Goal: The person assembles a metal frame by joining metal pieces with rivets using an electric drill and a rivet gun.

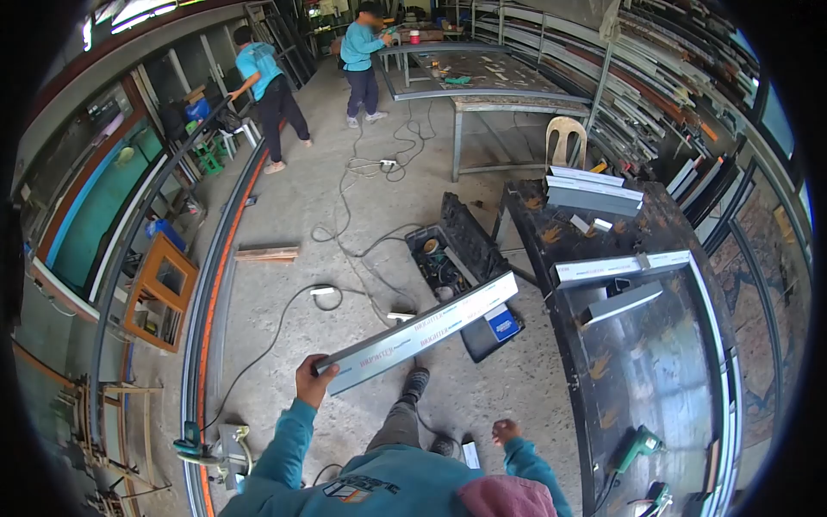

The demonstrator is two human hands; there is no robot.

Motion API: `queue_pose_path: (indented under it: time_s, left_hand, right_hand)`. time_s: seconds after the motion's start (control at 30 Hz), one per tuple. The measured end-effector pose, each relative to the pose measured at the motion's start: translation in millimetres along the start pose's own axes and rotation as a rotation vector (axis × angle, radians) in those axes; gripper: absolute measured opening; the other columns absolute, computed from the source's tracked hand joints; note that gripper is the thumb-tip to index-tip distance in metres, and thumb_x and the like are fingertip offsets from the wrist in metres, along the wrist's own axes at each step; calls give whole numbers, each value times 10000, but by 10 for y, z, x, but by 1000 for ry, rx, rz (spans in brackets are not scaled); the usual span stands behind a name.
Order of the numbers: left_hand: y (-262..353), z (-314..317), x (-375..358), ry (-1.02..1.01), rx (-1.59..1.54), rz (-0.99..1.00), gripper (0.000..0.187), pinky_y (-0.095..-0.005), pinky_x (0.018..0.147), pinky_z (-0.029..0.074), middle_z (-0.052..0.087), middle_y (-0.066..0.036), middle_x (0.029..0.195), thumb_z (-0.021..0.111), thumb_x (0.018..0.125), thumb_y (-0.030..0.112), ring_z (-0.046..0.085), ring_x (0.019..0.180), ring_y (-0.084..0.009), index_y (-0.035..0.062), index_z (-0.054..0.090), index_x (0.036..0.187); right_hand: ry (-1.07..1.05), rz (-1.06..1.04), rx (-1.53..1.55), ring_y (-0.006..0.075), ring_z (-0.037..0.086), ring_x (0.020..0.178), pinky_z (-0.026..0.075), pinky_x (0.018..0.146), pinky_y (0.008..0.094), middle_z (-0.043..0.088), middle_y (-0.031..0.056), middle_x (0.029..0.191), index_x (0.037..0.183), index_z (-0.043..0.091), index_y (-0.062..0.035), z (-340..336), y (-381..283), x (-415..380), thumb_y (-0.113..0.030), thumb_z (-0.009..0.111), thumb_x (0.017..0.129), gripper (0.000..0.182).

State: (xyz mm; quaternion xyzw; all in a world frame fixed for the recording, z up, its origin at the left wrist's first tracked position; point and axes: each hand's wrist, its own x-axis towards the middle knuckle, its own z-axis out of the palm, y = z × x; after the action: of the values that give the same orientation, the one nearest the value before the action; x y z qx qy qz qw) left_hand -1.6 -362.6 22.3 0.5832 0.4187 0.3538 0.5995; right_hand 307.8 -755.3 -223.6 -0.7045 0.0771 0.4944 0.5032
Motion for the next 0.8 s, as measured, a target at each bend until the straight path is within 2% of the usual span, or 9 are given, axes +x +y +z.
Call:
queue_pose_path:
  time_s: [0.07, 0.17, 0.27, 0.4, 0.57, 0.63, 0.7, 0.73, 0.8]
  left_hand:
    - [150, -179, -558, 89, 38, 56, 443, -246, 681, 480, 623, -73, 862, 803, 697, 148, 574, 768, -116, -29, 553, 1017]
    - [590, -260, -1316, 84, 295, 241, 476, -231, 626, 470, 621, -36, 796, 822, 666, 143, 562, 700, -89, -1, 557, 1034]
    - [672, -318, -1806, 90, 177, 345, 507, -245, 605, 487, 634, -41, 783, 839, 638, 170, 594, 684, -107, 24, 564, 1039]
    - [725, -489, -2383, -119, 585, 535, 537, -324, 645, 525, 645, -109, 856, 842, 598, 291, 647, 726, -240, 73, 591, 1019]
    - [809, -783, -3149, -341, 703, 658, 573, -331, 662, 518, 630, -114, 867, 858, 554, 300, 631, 740, -260, 90, 618, 1030]
    - [777, -958, -3435, -392, 695, 725, 567, -338, 662, 517, 630, -114, 865, 853, 564, 301, 626, 736, -268, 86, 619, 1035]
    - [770, -1139, -3773, -398, 682, 697, 559, -340, 666, 518, 630, -114, 864, 849, 571, 301, 625, 742, -268, 84, 620, 1033]
    - [774, -1218, -3928, -408, 677, 674, 551, -342, 670, 518, 631, -113, 863, 845, 578, 301, 624, 748, -269, 83, 621, 1031]
    - [776, -1349, -4213, -421, 670, 685, 550, -343, 666, 516, 631, -112, 863, 841, 583, 305, 623, 750, -269, 78, 619, 1033]
  right_hand:
    - [66, -53, -205, 211, 532, 502, 434, 404, 351, 574, 130, 681, 938, 561, -49, 88, -183, -187, -46, 551, 838, 101]
    - [60, 34, -14, 210, 542, 512, 437, 402, 350, 576, 135, 678, 945, 567, -37, 284, -164, -412, -63, 570, 825, 123]
    - [-28, -30, -158, 212, 546, 510, 442, 407, 346, 578, 134, 680, 951, 574, -27, 532, 150, -713, -75, 582, 813, 146]
    - [-94, -42, -137, 197, 585, 537, 491, 454, 340, 610, 118, 698, 960, 584, -46, 797, 894, -1123, -144, 599, 809, 181]
    - [-212, 231, 294, 243, 572, 513, 480, 461, 369, 604, 124, 674, 899, 595, -19, 877, 2307, -1509, -206, 540, 856, 199]
    - [-214, 355, 293, 255, 580, 526, 489, 489, 387, 608, 129, 653, 845, 606, -15, 894, 2736, -1923, -209, 513, 865, 217]
    - [-200, 210, 33, 263, 598, 551, 501, 521, 405, 611, 131, 640, 799, 599, -18, 861, 3466, -1964, -205, 521, 852, 209]
    - [43, 462, 164, 263, 615, 565, 507, 525, 392, 612, 133, 646, 808, 601, -12, 1047, 3320, -2433, -196, 515, 849, 207]
    - [9, 338, 174, 267, 614, 560, 507, 516, 393, 612, 136, 653, 832, 602, -8, 1102, 3508, -2650, -179, 514, 845, 193]
